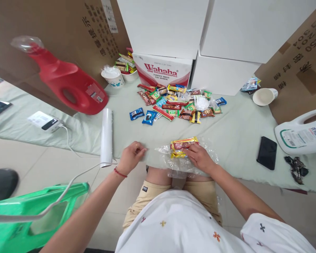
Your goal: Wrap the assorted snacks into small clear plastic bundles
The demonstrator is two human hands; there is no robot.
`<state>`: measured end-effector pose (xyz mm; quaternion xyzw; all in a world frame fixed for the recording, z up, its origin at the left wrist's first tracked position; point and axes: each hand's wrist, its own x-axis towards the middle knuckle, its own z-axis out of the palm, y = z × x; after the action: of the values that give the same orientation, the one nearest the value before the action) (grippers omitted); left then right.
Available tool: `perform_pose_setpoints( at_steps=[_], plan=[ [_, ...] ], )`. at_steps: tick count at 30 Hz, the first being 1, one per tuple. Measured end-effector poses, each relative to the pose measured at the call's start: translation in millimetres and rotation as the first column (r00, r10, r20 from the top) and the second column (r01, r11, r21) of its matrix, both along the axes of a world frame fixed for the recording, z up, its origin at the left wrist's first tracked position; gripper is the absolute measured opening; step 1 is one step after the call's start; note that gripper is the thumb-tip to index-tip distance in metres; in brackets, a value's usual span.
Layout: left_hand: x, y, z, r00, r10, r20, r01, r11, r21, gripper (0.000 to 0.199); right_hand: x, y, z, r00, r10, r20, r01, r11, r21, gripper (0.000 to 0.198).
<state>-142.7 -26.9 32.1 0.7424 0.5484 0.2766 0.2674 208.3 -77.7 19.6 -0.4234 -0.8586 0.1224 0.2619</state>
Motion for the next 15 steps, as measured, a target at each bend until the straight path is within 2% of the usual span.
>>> perform_pose_setpoints(
  at_steps=[2,3,4,6,8,10,12,15],
  plan=[
    [4.7,-6.9,13.4,0.994,0.106,-0.018,-0.1,0.972,0.211,0.022,0.2,-2.4,-3.9,1.0,-0.012,0.011,0.012,1.0,0.007,0.036],
    [14.2,-11.0,21.5,0.995,0.101,-0.02,-0.089,0.944,0.316,0.02,0.4,-3.8,-5.4,1.0,-0.018,0.016,0.017,1.0,0.012,0.036],
    [27.6,-14.9,29.3,0.998,0.044,-0.033,-0.026,0.915,0.403,0.019,0.5,-5.1,-6.7,1.0,-0.022,0.022,0.022,1.0,0.017,0.037],
    [60.7,-20.8,40.5,0.974,-0.199,-0.108,0.227,0.831,0.508,0.021,0.3,-7.1,-8.5,0.999,-0.026,0.032,0.025,0.999,0.033,0.037],
    [91.7,-22.7,40.4,0.869,-0.445,-0.216,0.489,0.712,0.504,0.029,-0.8,-7.3,-9.5,0.999,-0.026,0.033,0.024,0.998,0.051,0.036],
    [111.3,-21.4,28.1,0.801,-0.519,-0.298,0.596,0.649,0.472,0.032,-1.8,-6.4,-9.1,1.0,-0.024,0.019,0.022,0.997,0.075,0.035],
    [117.3,-19.7,9.0,0.786,-0.521,-0.333,0.618,0.656,0.433,0.036,0.0,-6.8,-5.5,1.0,0.009,-0.012,-0.007,0.995,0.101,0.037],
    [112.1,-20.5,-14.9,0.796,-0.509,-0.328,0.605,0.694,0.39,0.039,13.3,-18.4,6.5,0.994,0.072,-0.087,-0.062,0.992,0.106,0.043]
  ],
)
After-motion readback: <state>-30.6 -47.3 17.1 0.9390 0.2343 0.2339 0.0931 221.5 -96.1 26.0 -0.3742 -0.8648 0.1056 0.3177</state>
